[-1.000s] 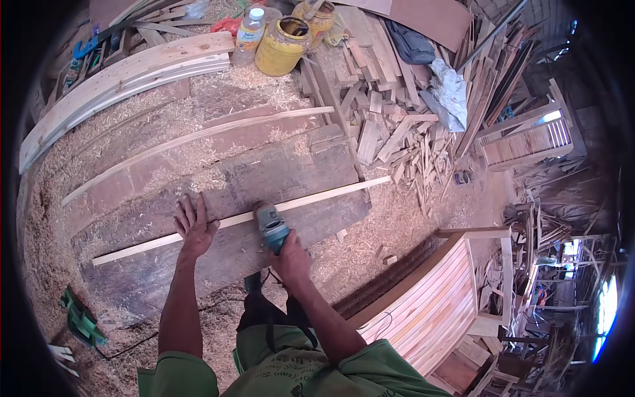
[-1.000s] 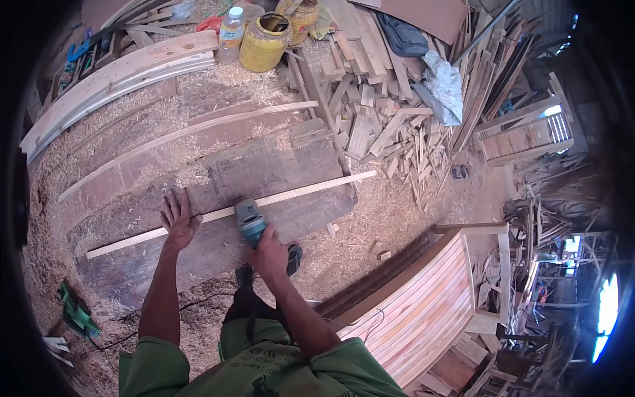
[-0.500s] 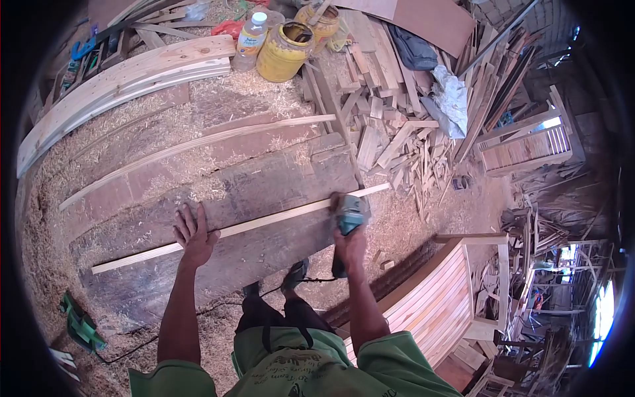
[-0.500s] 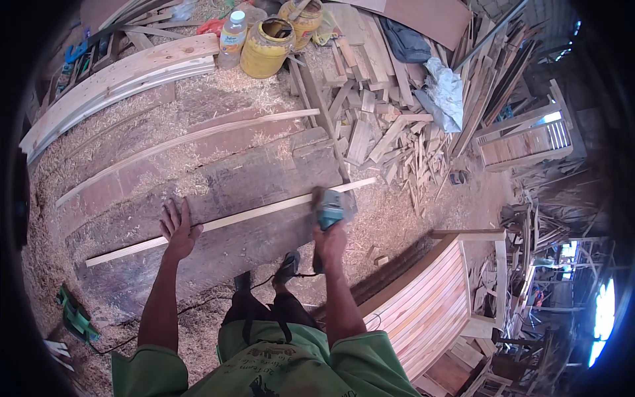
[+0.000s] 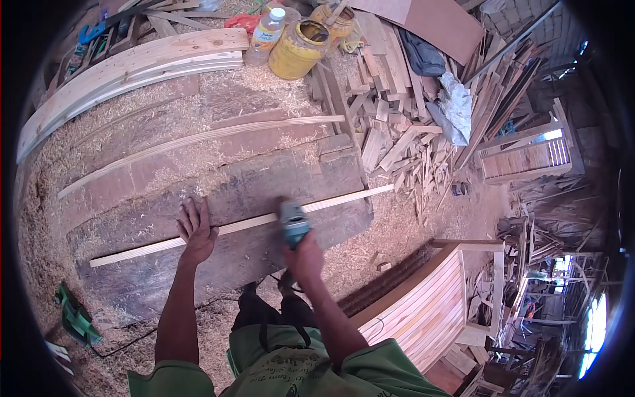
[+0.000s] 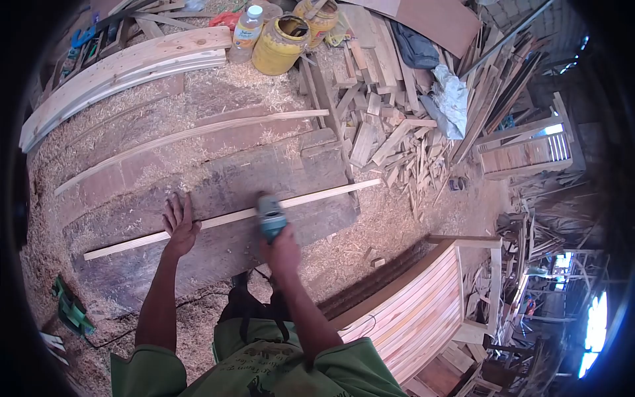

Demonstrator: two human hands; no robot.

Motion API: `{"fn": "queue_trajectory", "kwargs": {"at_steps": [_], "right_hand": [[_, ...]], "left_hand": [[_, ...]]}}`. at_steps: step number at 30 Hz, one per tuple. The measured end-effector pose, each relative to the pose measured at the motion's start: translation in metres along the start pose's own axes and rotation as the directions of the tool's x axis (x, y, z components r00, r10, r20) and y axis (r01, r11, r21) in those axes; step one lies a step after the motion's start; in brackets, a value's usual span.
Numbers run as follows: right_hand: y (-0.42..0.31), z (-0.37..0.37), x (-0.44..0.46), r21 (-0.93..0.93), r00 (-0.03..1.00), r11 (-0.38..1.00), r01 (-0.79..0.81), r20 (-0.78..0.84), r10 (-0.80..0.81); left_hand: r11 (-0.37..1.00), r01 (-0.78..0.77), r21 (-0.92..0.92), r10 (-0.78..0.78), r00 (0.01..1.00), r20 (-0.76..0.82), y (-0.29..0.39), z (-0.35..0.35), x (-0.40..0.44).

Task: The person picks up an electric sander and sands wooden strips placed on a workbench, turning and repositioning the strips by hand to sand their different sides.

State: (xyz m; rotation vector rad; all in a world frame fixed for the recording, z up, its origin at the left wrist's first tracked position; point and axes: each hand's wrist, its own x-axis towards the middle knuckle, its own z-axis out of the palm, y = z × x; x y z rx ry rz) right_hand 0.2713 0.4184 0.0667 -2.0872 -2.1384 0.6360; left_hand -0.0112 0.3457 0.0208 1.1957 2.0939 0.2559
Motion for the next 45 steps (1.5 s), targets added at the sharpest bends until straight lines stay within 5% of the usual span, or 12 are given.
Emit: {"fn": "queue_trajectory", "kwargs": {"at_steps": [5, 16, 31, 36, 45], "right_hand": [[0.039, -0.031, 0.036, 0.054, 0.990, 0.994, -0.092, -0.104, 0.098], [-0.028, 0.004, -0.026, 0.116, 0.971, 0.985, 0.129, 0.188, -0.149], [0.135, -0.074, 0.098, 0.043, 0.970, 0.985, -0.165, -0.175, 0.170], [0.178, -0.106, 0.136, 0.133, 0.944, 0.952, -0.276, -0.149, 0.294], [0.260, -0.135, 0.203, 0.163, 0.934, 0.958, -0.235, -0.234, 0.269]], "left_hand": [[1.000, 0.014, 0.009, -0.014, 1.000, 0.020, 0.002, -0.002, 0.001], [0.997, 0.020, 0.080, -0.017, 0.999, -0.044, -0.003, 0.011, 0.003], [0.981, 0.084, 0.173, -0.063, 0.990, -0.124, 0.004, 0.015, 0.003], [0.980, 0.085, 0.180, -0.059, 0.988, -0.145, 0.003, 0.016, 0.004], [0.980, 0.080, 0.184, -0.050, 0.986, -0.161, 0.001, 0.017, 0.005]]}}
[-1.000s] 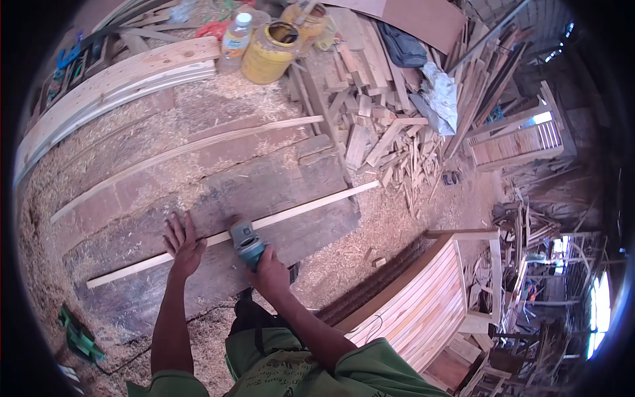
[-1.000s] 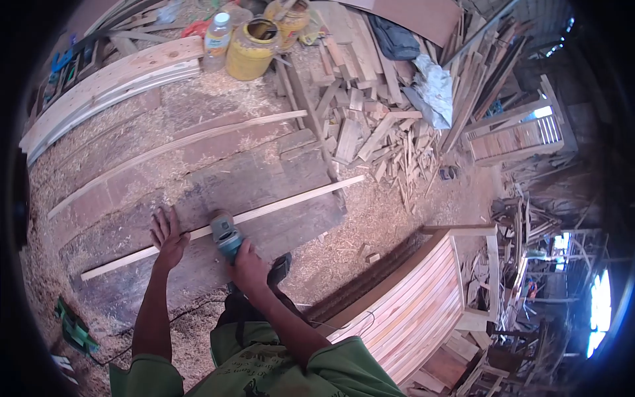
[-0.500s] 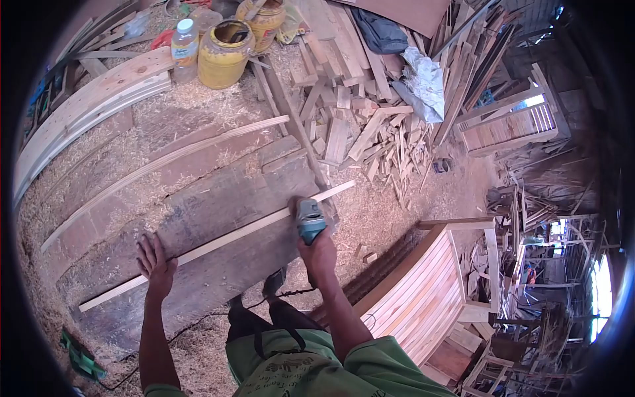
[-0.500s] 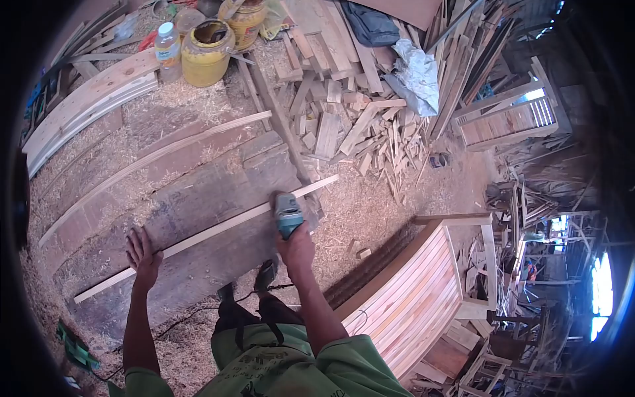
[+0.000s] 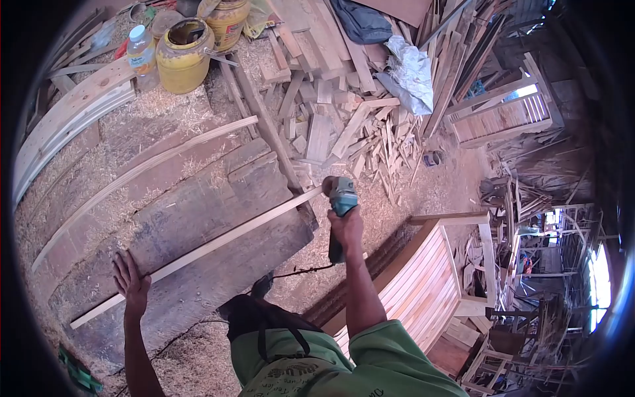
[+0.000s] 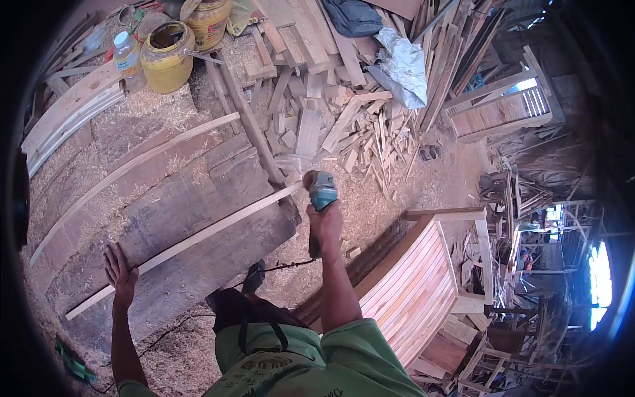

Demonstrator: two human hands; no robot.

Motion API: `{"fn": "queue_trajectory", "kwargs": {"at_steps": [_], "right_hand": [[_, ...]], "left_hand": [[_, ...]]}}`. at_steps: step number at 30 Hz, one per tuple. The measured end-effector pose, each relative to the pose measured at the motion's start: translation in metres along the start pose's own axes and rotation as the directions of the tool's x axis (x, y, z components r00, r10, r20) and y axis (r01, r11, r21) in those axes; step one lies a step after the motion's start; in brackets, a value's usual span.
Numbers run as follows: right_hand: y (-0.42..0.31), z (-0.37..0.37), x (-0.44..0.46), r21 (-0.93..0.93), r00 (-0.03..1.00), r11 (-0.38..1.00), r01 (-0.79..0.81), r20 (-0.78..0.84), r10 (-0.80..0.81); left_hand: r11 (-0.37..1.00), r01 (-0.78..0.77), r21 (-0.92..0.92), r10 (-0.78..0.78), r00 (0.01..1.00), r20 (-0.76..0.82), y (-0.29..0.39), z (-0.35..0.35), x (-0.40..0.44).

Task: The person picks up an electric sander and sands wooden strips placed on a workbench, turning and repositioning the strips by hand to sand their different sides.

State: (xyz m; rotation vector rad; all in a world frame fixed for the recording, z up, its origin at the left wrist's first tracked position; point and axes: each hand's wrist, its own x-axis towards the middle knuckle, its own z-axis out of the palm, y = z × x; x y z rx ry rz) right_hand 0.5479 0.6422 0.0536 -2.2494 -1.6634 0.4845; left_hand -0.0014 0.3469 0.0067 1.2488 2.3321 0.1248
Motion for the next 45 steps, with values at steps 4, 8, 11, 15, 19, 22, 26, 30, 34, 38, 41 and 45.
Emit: {"fn": "queue_trajectory", "kwargs": {"at_steps": [4, 8, 11, 15, 19, 22, 26, 30, 34, 38, 41, 45], "right_hand": [[0.014, -0.013, 0.026, 0.074, 1.000, 0.997, -0.023, 0.012, 0.022], [0.002, -0.014, -0.002, 0.044, 0.998, 0.999, -0.019, 0.061, 0.016], [-0.010, 0.010, -0.058, 0.048, 0.982, 0.994, 0.102, 0.157, -0.108], [-0.077, 0.042, -0.156, 0.003, 0.914, 0.988, 0.155, 0.378, -0.145], [-0.101, 0.062, -0.206, 0.154, 0.835, 0.910, 0.385, 0.360, -0.415], [-0.099, 0.061, -0.199, 0.121, 0.873, 0.940, 0.320, 0.348, -0.342], [-0.064, 0.027, -0.128, -0.026, 0.953, 0.996, 0.090, 0.291, -0.079], [-0.024, 0.003, -0.048, 0.039, 0.996, 0.999, 0.020, 0.080, -0.024], [-0.001, -0.010, 0.019, 0.046, 0.997, 0.996, -0.071, 0.029, 0.070], [0.014, -0.014, 0.045, 0.093, 0.996, 0.994, -0.050, 0.073, 0.043], [-0.001, -0.022, 0.013, 0.135, 0.986, 0.991, -0.002, 0.163, -0.020], [-0.037, 0.002, -0.040, 0.006, 0.967, 0.995, 0.095, 0.237, -0.094]], "left_hand": [[1.000, 0.004, -0.007, -0.004, 1.000, 0.010, 0.003, -0.003, -0.001], [1.000, -0.010, 0.004, 0.010, 1.000, 0.003, 0.001, -0.003, -0.001], [1.000, 0.004, -0.001, -0.004, 1.000, 0.021, 0.004, -0.004, 0.000], [1.000, 0.015, 0.006, -0.015, 0.999, 0.032, 0.000, -0.003, 0.002], [1.000, 0.016, 0.010, -0.017, 1.000, 0.025, -0.007, 0.000, 0.004], [1.000, 0.009, 0.018, -0.009, 1.000, 0.014, -0.006, 0.000, 0.006], [0.999, -0.033, 0.016, 0.033, 0.999, -0.020, -0.009, 0.004, 0.006], [0.998, -0.056, 0.015, 0.057, 0.998, -0.038, -0.013, 0.007, 0.006], [0.999, -0.025, 0.040, 0.026, 1.000, -0.005, -0.016, 0.006, 0.008], [1.000, 0.002, -0.018, -0.001, 0.999, 0.051, 0.002, -0.009, 0.006], [0.999, 0.001, -0.044, 0.000, 0.999, 0.039, 0.000, -0.008, 0.003], [0.997, 0.000, -0.080, 0.004, 0.999, 0.038, 0.010, -0.012, 0.000]]}}
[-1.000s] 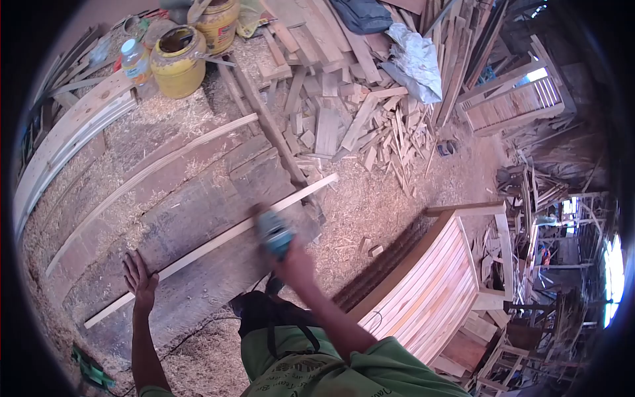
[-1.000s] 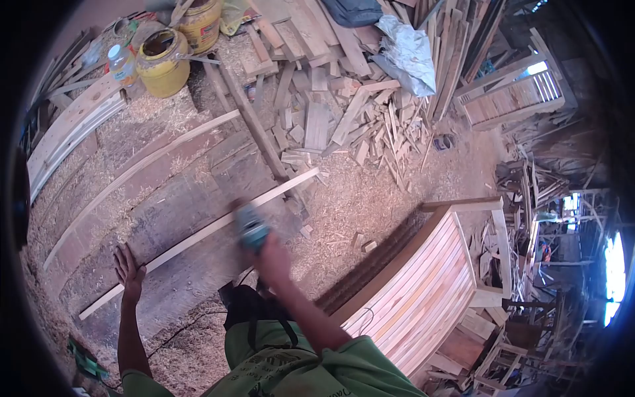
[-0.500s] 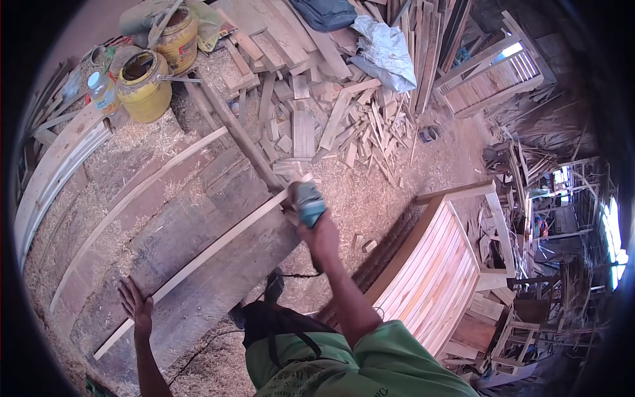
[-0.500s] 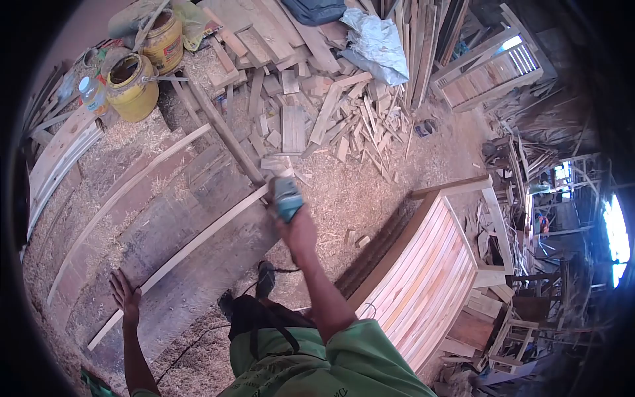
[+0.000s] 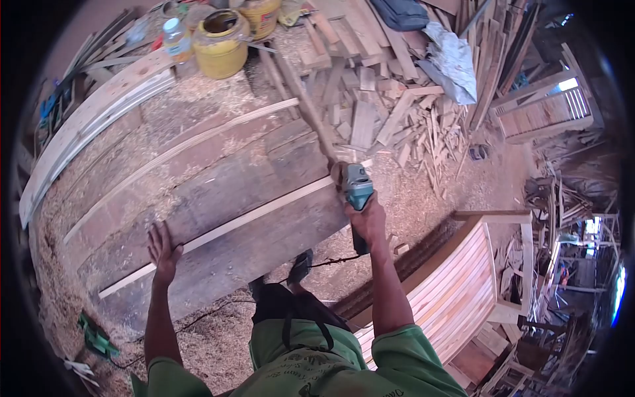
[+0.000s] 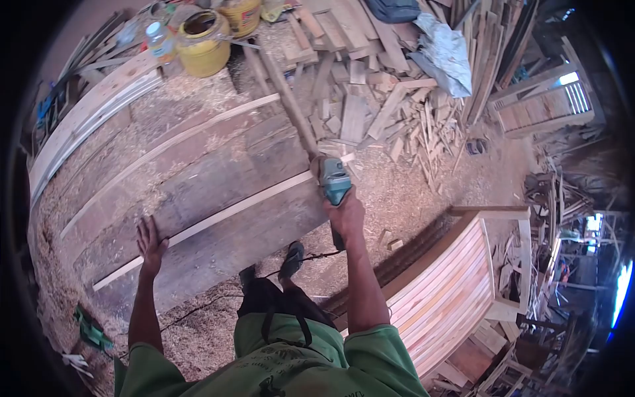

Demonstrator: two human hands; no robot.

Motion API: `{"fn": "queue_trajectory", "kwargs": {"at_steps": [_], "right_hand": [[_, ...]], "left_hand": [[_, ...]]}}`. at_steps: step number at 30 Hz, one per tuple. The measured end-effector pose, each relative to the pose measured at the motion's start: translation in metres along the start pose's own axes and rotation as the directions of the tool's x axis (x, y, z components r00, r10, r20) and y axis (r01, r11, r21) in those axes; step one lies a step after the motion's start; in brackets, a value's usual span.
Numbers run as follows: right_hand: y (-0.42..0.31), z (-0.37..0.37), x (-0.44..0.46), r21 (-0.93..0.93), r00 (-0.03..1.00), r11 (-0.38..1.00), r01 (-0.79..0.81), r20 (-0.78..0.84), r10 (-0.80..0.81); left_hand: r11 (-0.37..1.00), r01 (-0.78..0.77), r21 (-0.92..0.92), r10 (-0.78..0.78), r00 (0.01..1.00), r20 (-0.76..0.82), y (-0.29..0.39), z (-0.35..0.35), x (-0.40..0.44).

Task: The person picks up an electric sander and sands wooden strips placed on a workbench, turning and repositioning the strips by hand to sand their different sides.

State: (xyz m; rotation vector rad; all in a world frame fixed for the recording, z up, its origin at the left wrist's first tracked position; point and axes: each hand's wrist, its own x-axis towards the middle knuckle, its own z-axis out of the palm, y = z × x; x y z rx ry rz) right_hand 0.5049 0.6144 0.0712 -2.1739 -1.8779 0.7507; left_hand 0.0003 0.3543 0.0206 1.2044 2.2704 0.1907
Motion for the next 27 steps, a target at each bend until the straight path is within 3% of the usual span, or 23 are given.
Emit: {"fn": "queue_trajectory", "kwargs": {"at_steps": [4, 7, 15, 18, 21, 22, 25, 27], "right_hand": [[-0.037, 0.053, -0.044, 0.079, 0.981, 0.978, 0.193, -0.006, -0.193], [-0.085, 0.071, -0.088, -0.023, 0.979, 0.991, 0.134, 0.161, -0.129], [-0.157, 0.128, -0.192, -0.026, 0.905, 0.954, 0.298, 0.328, -0.273], [-0.153, 0.144, -0.221, -0.008, 0.864, 0.929, 0.371, 0.368, -0.342], [-0.135, 0.139, -0.254, 0.082, 0.854, 0.928, 0.364, 0.369, -0.367], [-0.126, 0.132, -0.266, 0.122, 0.858, 0.932, 0.343, 0.364, -0.363], [-0.092, 0.106, -0.294, 0.221, 0.908, 0.958, 0.182, 0.337, -0.250], [-0.071, 0.082, -0.302, 0.240, 0.937, 0.965, 0.108, 0.299, -0.179]], "left_hand": [[0.999, 0.010, 0.037, -0.010, 1.000, -0.010, -0.008, 0.007, 0.002], [1.000, -0.010, 0.024, 0.011, 0.999, -0.034, -0.014, 0.012, 0.002], [1.000, 0.020, -0.017, -0.020, 1.000, 0.003, -0.012, 0.011, 0.005], [0.990, 0.008, -0.140, -0.005, 1.000, 0.018, -0.018, 0.009, 0.007], [0.978, -0.100, -0.186, 0.088, 0.994, -0.070, -0.032, 0.016, 0.004], [0.976, -0.177, -0.130, 0.146, 0.966, -0.214, -0.027, 0.019, -0.004], [0.888, -0.447, 0.109, 0.455, 0.821, -0.344, -0.021, 0.014, -0.035], [0.887, -0.457, 0.068, 0.450, 0.822, -0.350, -0.016, 0.012, -0.042]]}}
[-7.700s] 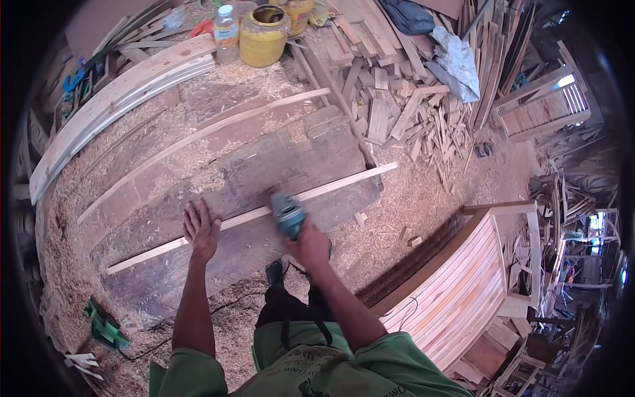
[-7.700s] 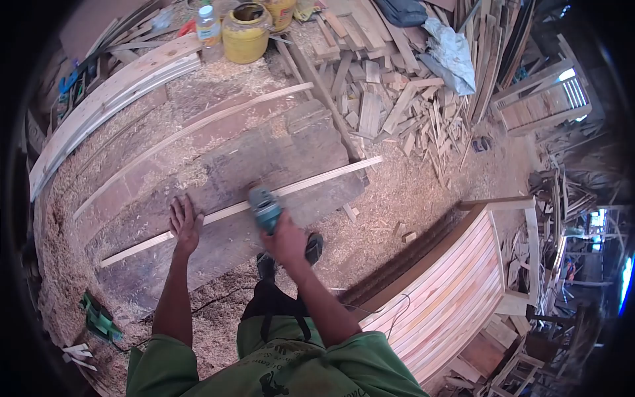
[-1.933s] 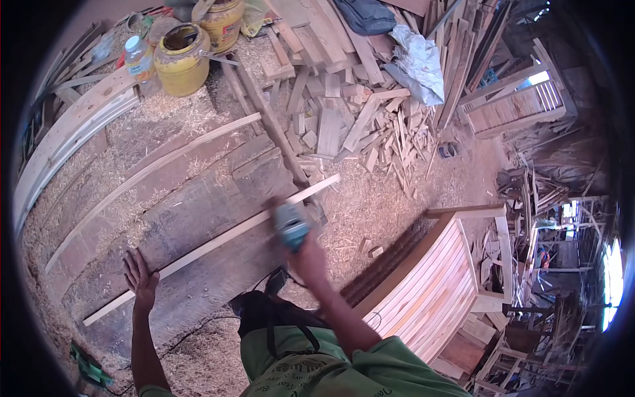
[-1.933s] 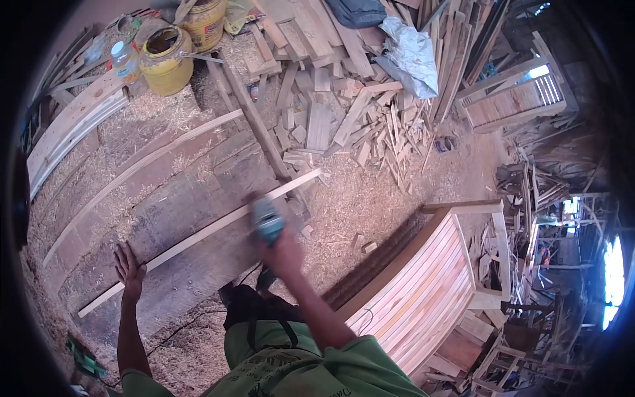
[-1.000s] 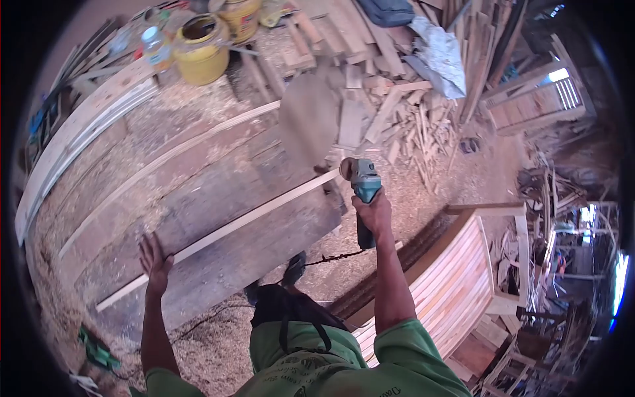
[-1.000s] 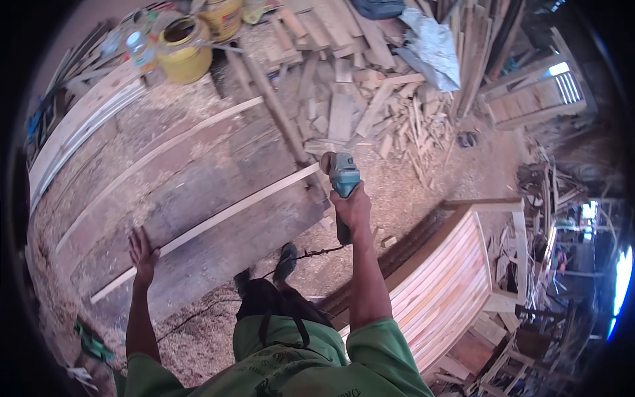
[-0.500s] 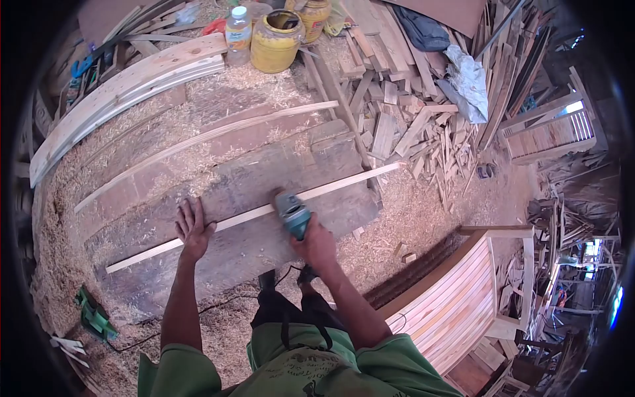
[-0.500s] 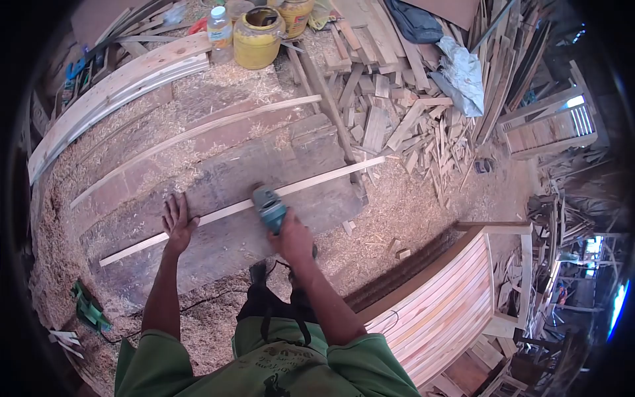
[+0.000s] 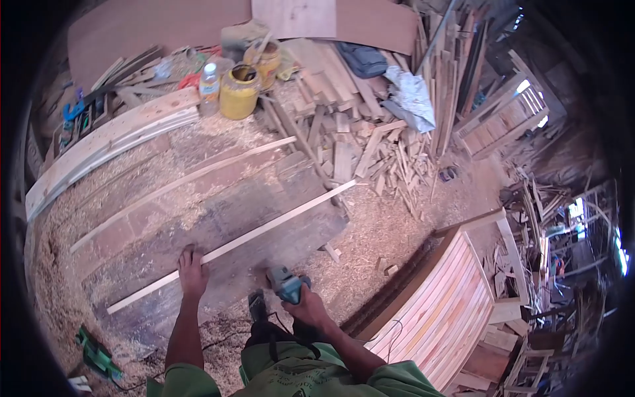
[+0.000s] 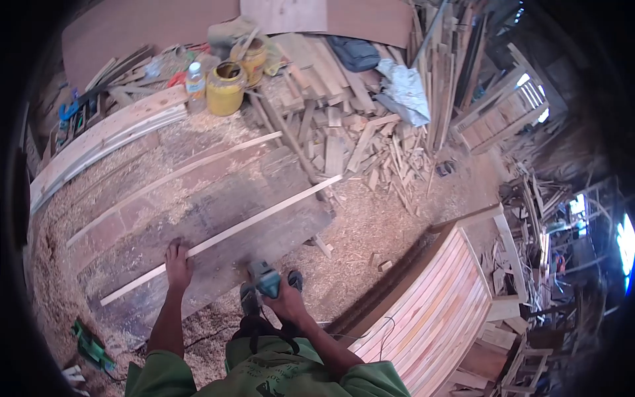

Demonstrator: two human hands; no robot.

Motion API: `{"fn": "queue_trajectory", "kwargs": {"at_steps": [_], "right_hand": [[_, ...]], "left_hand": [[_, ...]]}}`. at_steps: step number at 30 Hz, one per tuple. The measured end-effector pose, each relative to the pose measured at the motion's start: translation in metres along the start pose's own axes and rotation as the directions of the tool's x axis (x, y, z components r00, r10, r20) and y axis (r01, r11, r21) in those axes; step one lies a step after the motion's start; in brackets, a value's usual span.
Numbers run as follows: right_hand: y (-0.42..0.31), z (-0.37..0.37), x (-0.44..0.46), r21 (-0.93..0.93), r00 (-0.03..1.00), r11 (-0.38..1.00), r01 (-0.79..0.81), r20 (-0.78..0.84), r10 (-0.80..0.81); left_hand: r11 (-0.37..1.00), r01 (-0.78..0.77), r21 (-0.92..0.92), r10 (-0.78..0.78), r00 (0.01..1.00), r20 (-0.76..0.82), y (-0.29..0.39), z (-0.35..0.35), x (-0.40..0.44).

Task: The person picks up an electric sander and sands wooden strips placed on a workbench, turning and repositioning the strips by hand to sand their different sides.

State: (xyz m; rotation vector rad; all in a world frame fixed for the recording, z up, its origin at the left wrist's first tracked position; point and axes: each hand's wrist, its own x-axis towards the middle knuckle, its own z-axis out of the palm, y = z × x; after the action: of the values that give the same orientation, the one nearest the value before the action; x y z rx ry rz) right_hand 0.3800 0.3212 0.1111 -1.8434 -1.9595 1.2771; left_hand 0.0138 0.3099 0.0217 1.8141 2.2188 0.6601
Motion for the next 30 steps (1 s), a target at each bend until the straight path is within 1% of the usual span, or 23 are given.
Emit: {"fn": "queue_trajectory", "kwargs": {"at_steps": [1, 4, 6, 7, 8, 9, 10, 12, 13, 16, 17, 19, 20, 21, 22, 23, 24, 25, 26, 27, 29, 30], "right_hand": [[0.007, -0.010, -0.010, 0.025, 0.999, 0.999, -0.026, -0.019, 0.026], [0.056, -0.030, -0.024, 0.209, 0.987, 0.977, -0.045, -0.141, 0.076], [0.068, -0.049, -0.030, 0.361, 0.969, 0.927, -0.103, -0.174, 0.175], [0.073, -0.058, -0.034, 0.384, 0.954, 0.913, -0.135, -0.199, 0.225], [0.079, -0.066, -0.037, 0.407, 0.935, 0.898, -0.167, -0.223, 0.275], [0.086, -0.073, -0.038, 0.431, 0.912, 0.881, -0.197, -0.248, 0.326], [0.096, -0.077, -0.038, 0.486, 0.911, 0.856, -0.178, -0.247, 0.330], [0.114, -0.084, -0.038, 0.587, 0.905, 0.795, -0.152, -0.241, 0.350], [0.119, -0.088, -0.040, 0.654, 0.899, 0.741, -0.149, -0.222, 0.377], [0.140, -0.095, -0.039, 0.692, 0.886, 0.712, -0.122, -0.248, 0.392], [0.137, -0.101, -0.040, 0.706, 0.882, 0.694, -0.140, -0.229, 0.411], [0.134, -0.111, -0.040, 0.718, 0.878, 0.681, -0.147, -0.223, 0.424], [0.132, -0.115, -0.040, 0.723, 0.875, 0.675, -0.151, -0.220, 0.431], [0.129, -0.120, -0.039, 0.735, 0.876, 0.662, -0.143, -0.218, 0.431], [0.123, -0.125, -0.039, 0.726, 0.876, 0.675, -0.130, -0.234, 0.421], [0.115, -0.129, -0.038, 0.716, 0.877, 0.688, -0.118, -0.250, 0.411], [0.108, -0.132, -0.036, 0.704, 0.877, 0.702, -0.109, -0.264, 0.401], [0.104, -0.134, -0.034, 0.688, 0.881, 0.717, -0.111, -0.265, 0.392], [0.099, -0.136, -0.031, 0.670, 0.885, 0.734, -0.114, -0.267, 0.382], [0.094, -0.137, -0.028, 0.648, 0.888, 0.752, -0.118, -0.270, 0.372], [0.082, -0.137, -0.023, 0.626, 0.902, 0.768, -0.134, -0.244, 0.356], [0.073, -0.136, -0.019, 0.615, 0.907, 0.776, -0.139, -0.236, 0.350]], "left_hand": [[1.000, 0.011, -0.014, -0.011, 1.000, -0.003, 0.002, -0.002, 0.002], [0.993, 0.044, -0.113, -0.055, 0.994, -0.090, 0.003, -0.010, 0.013], [0.999, 0.017, -0.028, -0.024, 0.956, -0.292, 0.034, -0.042, 0.033], [1.000, 0.008, 0.016, -0.001, 0.923, -0.384, 0.054, -0.061, 0.045], [0.981, 0.070, -0.182, -0.138, 0.909, -0.393, 0.069, -0.079, 0.053], [0.918, 0.122, -0.376, -0.271, 0.886, -0.375, 0.083, -0.098, 0.060], [0.814, 0.160, -0.558, -0.395, 0.857, -0.331, 0.098, -0.118, 0.069], [0.755, 0.171, -0.633, -0.485, 0.795, -0.363, 0.131, -0.165, 0.085], [0.723, 0.177, -0.668, -0.530, 0.762, -0.372, 0.142, -0.185, 0.091], [0.570, 0.064, -0.819, -0.586, 0.731, -0.350, 0.159, -0.221, 0.098], [0.538, 0.046, -0.842, -0.568, 0.758, -0.321, 0.150, -0.221, 0.098], [0.382, 0.274, -0.882, -0.645, 0.763, -0.042, 0.143, -0.214, 0.098], [0.296, 0.386, -0.874, -0.667, 0.738, 0.101, 0.139, -0.206, 0.097], [0.166, 0.425, -0.890, -0.741, 0.649, 0.171, 0.129, -0.177, 0.094], [0.054, 0.465, -0.883, -0.733, 0.619, 0.281, 0.115, -0.144, 0.090], [-0.014, 0.447, -0.895, -0.709, 0.626, 0.324, 0.120, -0.113, 0.082], [-0.142, 0.344, -0.928, -0.691, 0.637, 0.342, 0.108, -0.064, 0.068], [-0.233, 0.359, -0.904, -0.684, 0.600, 0.415, 0.093, -0.011, 0.060], [-0.282, 0.399, -0.872, -0.688, 0.550, 0.474, 0.092, 0.035, 0.058], [-0.335, 0.434, -0.836, -0.686, 0.496, 0.533, 0.105, 0.071, 0.056], [-0.496, 0.380, -0.781, -0.659, 0.420, 0.624, 0.157, 0.111, 0.070], [-0.529, 0.355, -0.771, -0.644, 0.424, 0.637, 0.171, 0.136, 0.077]]}}
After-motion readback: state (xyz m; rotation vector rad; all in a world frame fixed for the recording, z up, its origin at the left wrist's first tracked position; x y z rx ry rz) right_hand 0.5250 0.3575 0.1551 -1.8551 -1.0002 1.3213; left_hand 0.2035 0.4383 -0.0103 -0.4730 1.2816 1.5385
